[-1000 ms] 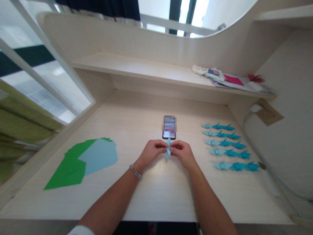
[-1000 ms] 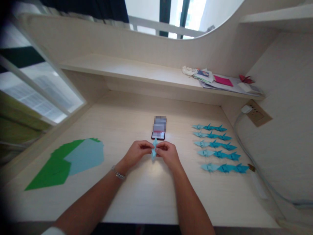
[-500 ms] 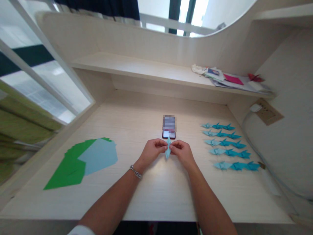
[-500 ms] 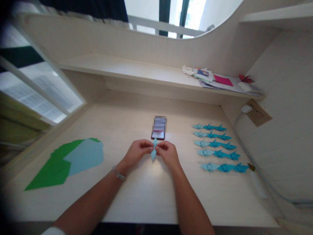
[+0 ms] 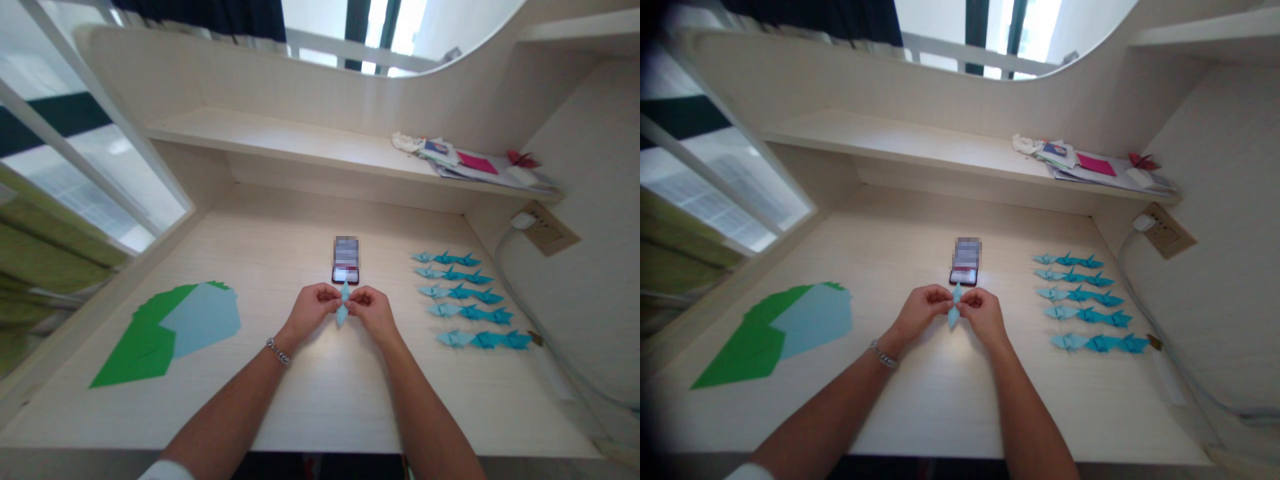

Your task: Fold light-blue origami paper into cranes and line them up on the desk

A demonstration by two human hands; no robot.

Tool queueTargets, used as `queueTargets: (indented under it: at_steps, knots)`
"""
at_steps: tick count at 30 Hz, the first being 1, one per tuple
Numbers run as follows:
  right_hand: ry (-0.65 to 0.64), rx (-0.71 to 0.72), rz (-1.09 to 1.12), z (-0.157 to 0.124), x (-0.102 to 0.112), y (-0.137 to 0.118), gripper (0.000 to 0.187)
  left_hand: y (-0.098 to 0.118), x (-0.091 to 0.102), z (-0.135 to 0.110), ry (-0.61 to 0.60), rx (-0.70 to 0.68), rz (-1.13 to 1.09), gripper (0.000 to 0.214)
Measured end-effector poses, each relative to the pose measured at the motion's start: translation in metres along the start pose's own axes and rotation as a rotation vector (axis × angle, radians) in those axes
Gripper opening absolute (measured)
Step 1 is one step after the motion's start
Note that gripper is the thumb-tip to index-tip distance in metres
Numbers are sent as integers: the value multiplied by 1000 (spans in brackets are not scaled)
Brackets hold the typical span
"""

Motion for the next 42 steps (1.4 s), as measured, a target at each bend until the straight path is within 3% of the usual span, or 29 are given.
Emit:
queueTargets:
  at_steps: [7,16,20,23,28,35,42]
  knots:
    - [76,28,14,3,6,5,29,-2,1,0,65,-25,16,21]
    - [77,-73,163,1,3,10,36,0,9,-2,146,-17,-25,27]
    - [183,144,-91,-4,11,-13,21,2,18,-4,253,-29,20,30]
    - [152,244,-263,-10,2,-25,16,10,21,-8,308,-75,91,28]
    - [41,162,-164,-7,-10,-15,27,22,11,-13,248,-140,175,21]
    - [31,41,-16,2,-3,6,27,17,11,-8,233,-135,153,32]
    - [2,-37,99,0,-5,7,26,8,3,0,47,-43,28,19]
Point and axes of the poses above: each hand's wrist, its own z-axis towards the middle knuckle, its own x-axis out of the back of the hand, y = z × x, the point moved 9 cm from there along z, towards the middle knuckle, and after that the axes turned 11 degrees about z, right-handed, at the moved point
